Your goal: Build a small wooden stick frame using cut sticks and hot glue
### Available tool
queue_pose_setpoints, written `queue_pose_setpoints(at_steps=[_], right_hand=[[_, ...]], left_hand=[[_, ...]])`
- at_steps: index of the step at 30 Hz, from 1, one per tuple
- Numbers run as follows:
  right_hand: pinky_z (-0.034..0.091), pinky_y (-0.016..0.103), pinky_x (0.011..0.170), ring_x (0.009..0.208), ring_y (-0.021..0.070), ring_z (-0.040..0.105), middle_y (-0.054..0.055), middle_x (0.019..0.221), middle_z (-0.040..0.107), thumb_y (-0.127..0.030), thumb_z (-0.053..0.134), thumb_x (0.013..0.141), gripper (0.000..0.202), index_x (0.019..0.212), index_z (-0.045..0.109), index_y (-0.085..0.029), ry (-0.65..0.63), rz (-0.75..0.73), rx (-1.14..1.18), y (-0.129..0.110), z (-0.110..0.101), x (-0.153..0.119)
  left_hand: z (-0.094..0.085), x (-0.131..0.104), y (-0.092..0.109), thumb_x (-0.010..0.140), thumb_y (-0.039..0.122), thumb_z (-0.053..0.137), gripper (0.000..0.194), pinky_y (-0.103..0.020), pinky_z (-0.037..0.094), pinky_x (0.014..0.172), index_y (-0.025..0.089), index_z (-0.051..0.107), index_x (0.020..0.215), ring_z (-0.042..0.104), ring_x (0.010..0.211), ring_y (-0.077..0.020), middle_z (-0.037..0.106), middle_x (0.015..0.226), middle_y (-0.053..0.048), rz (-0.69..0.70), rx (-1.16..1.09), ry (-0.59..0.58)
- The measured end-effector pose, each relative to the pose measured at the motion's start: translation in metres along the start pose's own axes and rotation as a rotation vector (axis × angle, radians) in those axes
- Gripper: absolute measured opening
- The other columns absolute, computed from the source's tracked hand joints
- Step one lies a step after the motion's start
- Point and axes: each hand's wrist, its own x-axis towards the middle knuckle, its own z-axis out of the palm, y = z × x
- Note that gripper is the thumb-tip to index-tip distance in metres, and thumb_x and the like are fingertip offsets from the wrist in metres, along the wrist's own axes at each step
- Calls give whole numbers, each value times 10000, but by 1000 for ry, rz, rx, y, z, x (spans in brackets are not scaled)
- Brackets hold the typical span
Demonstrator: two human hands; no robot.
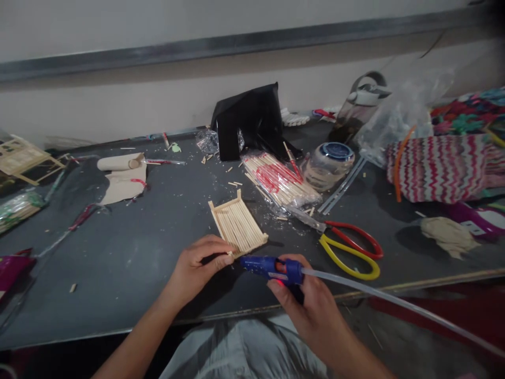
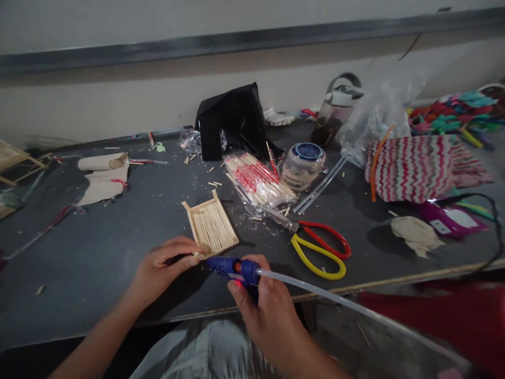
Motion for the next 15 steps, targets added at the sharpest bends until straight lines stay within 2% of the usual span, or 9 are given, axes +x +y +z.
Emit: queue_pose_setpoints(at_steps=[15], right_hand=[[535,239,676,794,169,683,50,939,664,-287,444,951,176,1109,432,-212,27,-15,-42,4,5,-3]], left_hand=[[0,-1,0,818,226,685,113,-274,543,776,235,744,914,677,835,-148,732,895,-33,10,23,-12]])
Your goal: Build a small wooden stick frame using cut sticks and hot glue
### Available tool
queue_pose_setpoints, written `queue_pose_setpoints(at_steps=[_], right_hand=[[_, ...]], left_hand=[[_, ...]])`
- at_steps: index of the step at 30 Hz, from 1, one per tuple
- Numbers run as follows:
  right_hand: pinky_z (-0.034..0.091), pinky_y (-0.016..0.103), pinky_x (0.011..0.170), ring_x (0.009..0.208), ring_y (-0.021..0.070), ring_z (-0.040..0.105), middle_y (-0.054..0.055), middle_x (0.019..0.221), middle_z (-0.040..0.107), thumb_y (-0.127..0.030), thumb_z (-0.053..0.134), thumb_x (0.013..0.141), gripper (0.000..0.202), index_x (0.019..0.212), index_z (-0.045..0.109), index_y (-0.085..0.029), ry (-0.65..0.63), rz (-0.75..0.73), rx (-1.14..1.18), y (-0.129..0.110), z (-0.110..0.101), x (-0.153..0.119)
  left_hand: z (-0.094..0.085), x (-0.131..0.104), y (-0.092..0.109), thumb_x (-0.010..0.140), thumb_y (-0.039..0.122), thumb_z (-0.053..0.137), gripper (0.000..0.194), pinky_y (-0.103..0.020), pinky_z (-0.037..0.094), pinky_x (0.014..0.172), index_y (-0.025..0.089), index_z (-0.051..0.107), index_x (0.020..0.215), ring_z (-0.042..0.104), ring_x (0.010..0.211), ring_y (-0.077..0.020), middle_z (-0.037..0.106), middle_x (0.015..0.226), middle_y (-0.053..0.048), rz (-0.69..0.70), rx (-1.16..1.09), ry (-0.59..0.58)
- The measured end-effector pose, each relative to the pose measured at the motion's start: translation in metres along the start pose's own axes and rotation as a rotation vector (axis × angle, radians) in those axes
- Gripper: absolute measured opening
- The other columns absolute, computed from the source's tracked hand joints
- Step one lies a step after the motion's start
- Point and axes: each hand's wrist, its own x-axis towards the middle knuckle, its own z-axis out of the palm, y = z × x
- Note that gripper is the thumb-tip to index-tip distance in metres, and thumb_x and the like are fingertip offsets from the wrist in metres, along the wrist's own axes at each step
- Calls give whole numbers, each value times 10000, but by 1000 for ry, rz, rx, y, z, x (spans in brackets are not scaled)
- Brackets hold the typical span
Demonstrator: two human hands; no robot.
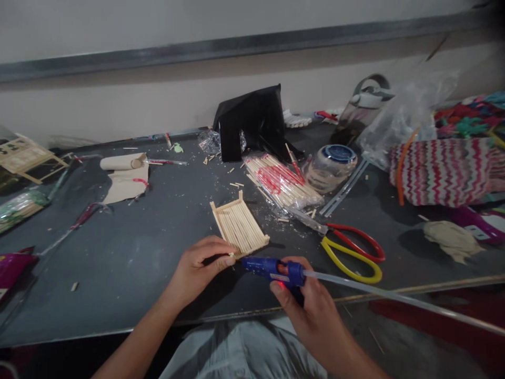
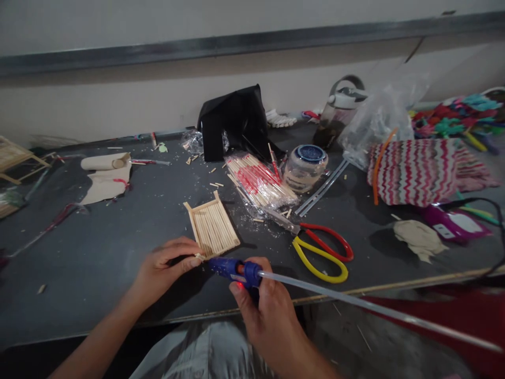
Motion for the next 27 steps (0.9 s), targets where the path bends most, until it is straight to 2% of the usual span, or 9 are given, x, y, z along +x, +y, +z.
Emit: queue_pose_setpoints(at_steps=[12,27], right_hand=[[527,239,655,768,168,679,43,912,663,-293,432,956,177,1112,413,-209,-2,31,15,1,2,-2],[536,244,663,782,178,690,63,938,665,-311,438,950,199,1110,427,-193,59,18,-21,2,5,-2]], left_hand=[[-1,-1,-3,812,186,691,144,-237,531,788,242,743,933,674,852,-131,726,912,-20,16,-12,-2],[0,-2,-3,818,173,682,154,-237,530,780,243,741,942,673,848,-129,722,919,-22,-3,-28,-17]])
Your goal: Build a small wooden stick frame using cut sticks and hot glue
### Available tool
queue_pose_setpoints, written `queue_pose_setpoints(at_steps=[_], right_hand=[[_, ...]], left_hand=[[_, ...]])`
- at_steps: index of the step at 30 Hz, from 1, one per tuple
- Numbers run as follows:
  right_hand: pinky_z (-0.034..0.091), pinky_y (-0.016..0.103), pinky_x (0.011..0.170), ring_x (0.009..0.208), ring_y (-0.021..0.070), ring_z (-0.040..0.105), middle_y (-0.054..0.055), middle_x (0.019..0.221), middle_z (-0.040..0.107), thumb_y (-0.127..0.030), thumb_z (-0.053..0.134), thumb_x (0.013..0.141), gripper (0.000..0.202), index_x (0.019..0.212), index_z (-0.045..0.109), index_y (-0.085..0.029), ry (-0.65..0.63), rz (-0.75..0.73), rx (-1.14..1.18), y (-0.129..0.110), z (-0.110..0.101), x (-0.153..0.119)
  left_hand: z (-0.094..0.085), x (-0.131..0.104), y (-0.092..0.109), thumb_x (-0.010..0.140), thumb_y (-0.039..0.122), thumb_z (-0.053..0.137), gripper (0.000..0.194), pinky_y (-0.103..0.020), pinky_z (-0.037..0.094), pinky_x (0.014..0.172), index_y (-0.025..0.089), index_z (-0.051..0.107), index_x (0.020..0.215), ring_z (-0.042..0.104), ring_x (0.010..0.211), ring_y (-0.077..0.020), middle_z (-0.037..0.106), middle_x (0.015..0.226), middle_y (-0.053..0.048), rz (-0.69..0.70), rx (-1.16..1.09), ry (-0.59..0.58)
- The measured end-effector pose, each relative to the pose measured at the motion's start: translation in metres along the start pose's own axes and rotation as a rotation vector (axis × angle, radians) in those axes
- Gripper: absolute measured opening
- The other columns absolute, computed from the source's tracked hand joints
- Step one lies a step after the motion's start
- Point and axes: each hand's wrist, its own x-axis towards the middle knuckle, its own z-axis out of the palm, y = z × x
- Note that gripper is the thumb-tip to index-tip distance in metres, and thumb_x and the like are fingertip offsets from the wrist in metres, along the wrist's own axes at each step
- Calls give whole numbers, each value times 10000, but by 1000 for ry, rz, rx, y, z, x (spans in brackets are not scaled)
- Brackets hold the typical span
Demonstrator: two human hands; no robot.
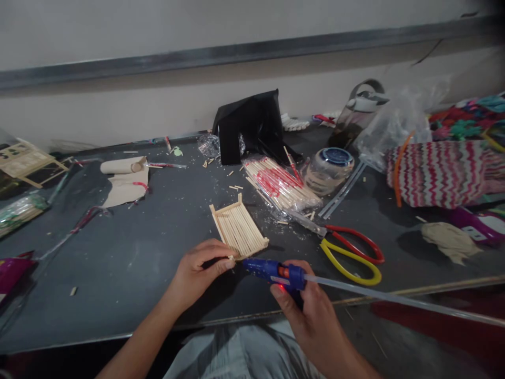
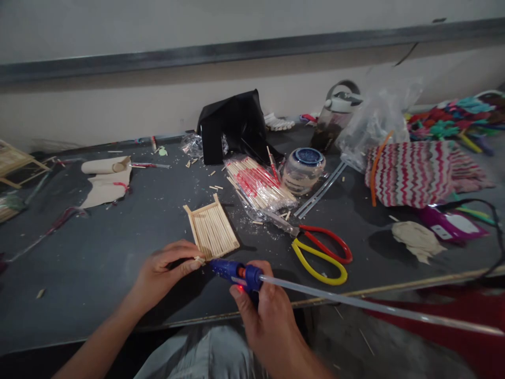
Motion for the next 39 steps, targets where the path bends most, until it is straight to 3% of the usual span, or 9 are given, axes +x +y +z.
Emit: queue_pose_setpoints(at_steps=[39], right_hand=[[521,259,656,735,170,655,32,912,616,-295,452,943,182,1105,435,-213,24,-42,-30,-2,1,-6]], left_hand=[[0,1,2,819,198,680,126,-271,548,780,239,743,920,677,848,-150,734,913,-36,8,22,14]])
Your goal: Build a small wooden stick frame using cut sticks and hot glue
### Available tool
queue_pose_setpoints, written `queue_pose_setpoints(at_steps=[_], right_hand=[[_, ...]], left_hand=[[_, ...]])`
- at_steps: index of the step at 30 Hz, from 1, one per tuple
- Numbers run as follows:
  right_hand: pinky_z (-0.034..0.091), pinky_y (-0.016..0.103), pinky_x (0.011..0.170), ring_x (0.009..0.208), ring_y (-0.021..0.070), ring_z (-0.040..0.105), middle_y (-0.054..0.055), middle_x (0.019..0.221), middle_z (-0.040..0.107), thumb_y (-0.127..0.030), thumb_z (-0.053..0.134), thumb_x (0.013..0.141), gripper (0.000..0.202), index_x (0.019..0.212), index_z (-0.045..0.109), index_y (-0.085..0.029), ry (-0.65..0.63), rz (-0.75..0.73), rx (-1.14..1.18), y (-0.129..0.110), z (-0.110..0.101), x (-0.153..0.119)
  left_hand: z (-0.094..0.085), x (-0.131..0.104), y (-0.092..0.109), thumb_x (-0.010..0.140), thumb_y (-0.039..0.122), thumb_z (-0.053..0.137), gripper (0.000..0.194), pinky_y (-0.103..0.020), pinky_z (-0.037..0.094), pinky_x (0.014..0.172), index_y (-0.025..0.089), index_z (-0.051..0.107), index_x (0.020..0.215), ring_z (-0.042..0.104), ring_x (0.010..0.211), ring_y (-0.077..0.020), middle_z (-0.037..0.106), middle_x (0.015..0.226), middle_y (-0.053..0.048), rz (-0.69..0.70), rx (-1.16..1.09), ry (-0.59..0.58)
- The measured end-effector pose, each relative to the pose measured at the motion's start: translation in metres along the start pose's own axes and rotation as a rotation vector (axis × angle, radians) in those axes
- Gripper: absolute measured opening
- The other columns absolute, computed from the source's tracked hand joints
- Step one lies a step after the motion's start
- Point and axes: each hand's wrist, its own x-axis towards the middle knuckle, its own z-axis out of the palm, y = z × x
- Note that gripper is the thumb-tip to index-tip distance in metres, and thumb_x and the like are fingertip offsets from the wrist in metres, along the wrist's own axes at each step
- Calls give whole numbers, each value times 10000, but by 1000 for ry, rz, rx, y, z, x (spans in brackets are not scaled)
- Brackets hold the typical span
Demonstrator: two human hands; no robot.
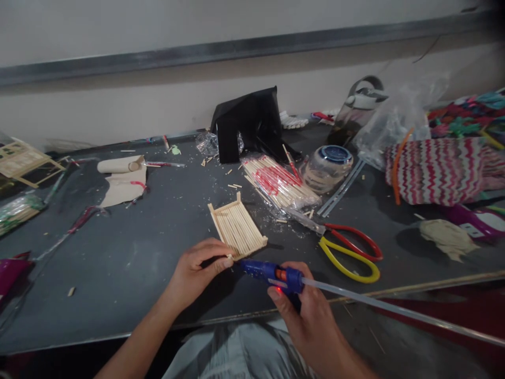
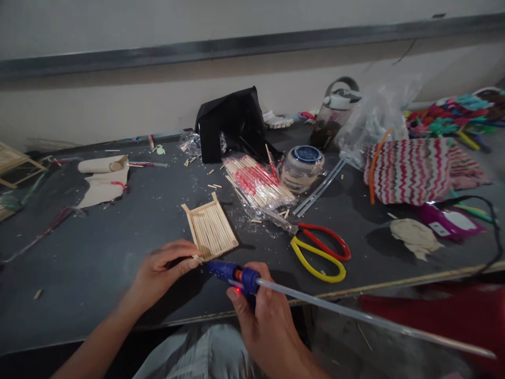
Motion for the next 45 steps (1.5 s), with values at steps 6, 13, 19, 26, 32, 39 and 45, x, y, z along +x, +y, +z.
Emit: queue_pose_setpoints(at_steps=[6,13,19,26,32,39,45], right_hand=[[518,259,677,766,172,654,31,923,614,-299,461,943,182,1105,440,-218,1,21,2,1,0,0],[517,246,667,760,167,661,33,922,617,-294,454,942,170,1090,447,-212,16,18,5,1,1,1],[511,239,652,741,159,655,31,917,602,-289,444,947,158,1086,440,-215,7,13,1,-2,1,0],[511,251,658,733,162,646,27,915,606,-297,453,944,180,1104,429,-219,-7,4,-4,1,2,-2],[516,275,643,715,175,646,35,886,620,-304,451,945,181,1099,432,-209,-14,-15,-22,-1,2,0],[518,284,643,726,183,649,45,895,625,-305,454,942,174,1086,442,-210,7,-15,-28,-3,2,-1],[514,265,650,738,176,650,44,912,621,-312,446,945,171,1083,447,-211,8,24,-6,-1,3,-2]], left_hand=[[0,-1,-1,822,209,681,139,-274,545,795,239,740,943,675,863,-154,730,926,-39,-8,-13,0],[1,0,0,824,205,678,143,-273,544,795,244,738,948,676,861,-150,732,924,-36,1,-11,-2],[1,0,0,825,212,677,138,-268,544,782,250,738,944,678,857,-149,734,923,-33,1,-14,-1],[1,0,-1,823,209,678,137,-269,542,784,243,739,941,677,851,-149,733,918,-33,-3,-7,-1],[2,0,0,826,219,675,126,-266,541,790,250,742,928,673,867,-150,731,925,-30,-12,-4,12],[1,0,0,825,248,675,114,-280,552,772,228,745,913,680,845,-166,733,912,-49,-19,-11,16],[1,0,0,823,214,677,128,-273,550,779,240,740,931,677,857,-157,733,920,-40,-10,-9,6]])
